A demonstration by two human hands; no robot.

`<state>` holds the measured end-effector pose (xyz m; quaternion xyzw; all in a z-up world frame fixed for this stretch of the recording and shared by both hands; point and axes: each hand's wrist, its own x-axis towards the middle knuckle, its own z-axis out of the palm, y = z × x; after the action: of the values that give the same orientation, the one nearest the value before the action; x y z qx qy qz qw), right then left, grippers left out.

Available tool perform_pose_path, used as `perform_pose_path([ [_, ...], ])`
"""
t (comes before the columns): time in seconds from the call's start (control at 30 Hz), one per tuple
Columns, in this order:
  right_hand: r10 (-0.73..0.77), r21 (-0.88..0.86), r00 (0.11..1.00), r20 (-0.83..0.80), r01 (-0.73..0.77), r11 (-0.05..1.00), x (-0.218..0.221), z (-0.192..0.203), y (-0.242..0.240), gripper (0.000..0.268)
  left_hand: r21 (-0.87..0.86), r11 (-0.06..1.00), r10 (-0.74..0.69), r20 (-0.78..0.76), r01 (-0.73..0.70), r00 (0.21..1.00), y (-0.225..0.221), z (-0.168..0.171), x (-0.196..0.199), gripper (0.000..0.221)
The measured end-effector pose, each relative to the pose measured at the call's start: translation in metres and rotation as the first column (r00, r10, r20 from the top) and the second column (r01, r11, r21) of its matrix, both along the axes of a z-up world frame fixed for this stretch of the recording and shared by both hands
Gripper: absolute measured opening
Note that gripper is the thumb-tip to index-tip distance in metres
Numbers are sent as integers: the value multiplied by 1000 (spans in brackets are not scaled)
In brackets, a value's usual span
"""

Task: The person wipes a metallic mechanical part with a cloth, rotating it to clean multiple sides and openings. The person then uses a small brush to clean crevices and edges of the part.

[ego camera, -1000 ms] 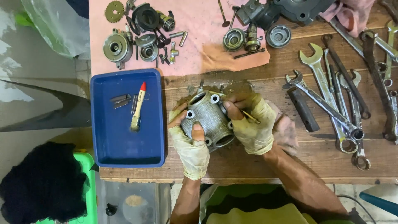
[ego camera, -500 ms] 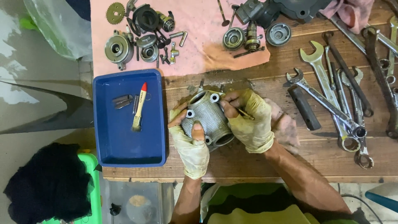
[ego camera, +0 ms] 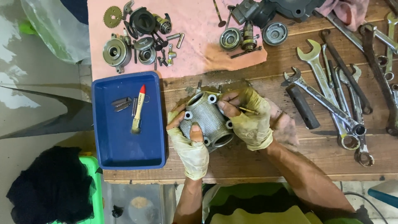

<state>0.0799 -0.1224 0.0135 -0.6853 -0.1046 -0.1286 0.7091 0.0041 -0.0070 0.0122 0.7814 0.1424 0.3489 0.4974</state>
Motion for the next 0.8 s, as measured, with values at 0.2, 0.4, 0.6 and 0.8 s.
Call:
perform_pose_path([
  [0.2, 12, 46, 993, -117, -6, 999, -2, -7, -4, 11, -2, 1000, 4, 12, -4, 1000, 7, -20, -2, 34],
  [0.4, 8, 26, 989, -145, -5, 1000, 0, -3, -5, 9, -18, 1000, -20, -12, 20, 1000, 8, -23, -6, 29],
  [0.6, -31, -67, 992, -122, 22, 997, 2, -6, -6, 12, -19, 999, -42, -34, 41, 999, 8, -20, -7, 29],
  [0.8, 45, 143, 955, -293, -3, 990, 1, 17, -7, 13, -57, 997, -60, -8, 60, 998, 9, -25, -8, 29],
])
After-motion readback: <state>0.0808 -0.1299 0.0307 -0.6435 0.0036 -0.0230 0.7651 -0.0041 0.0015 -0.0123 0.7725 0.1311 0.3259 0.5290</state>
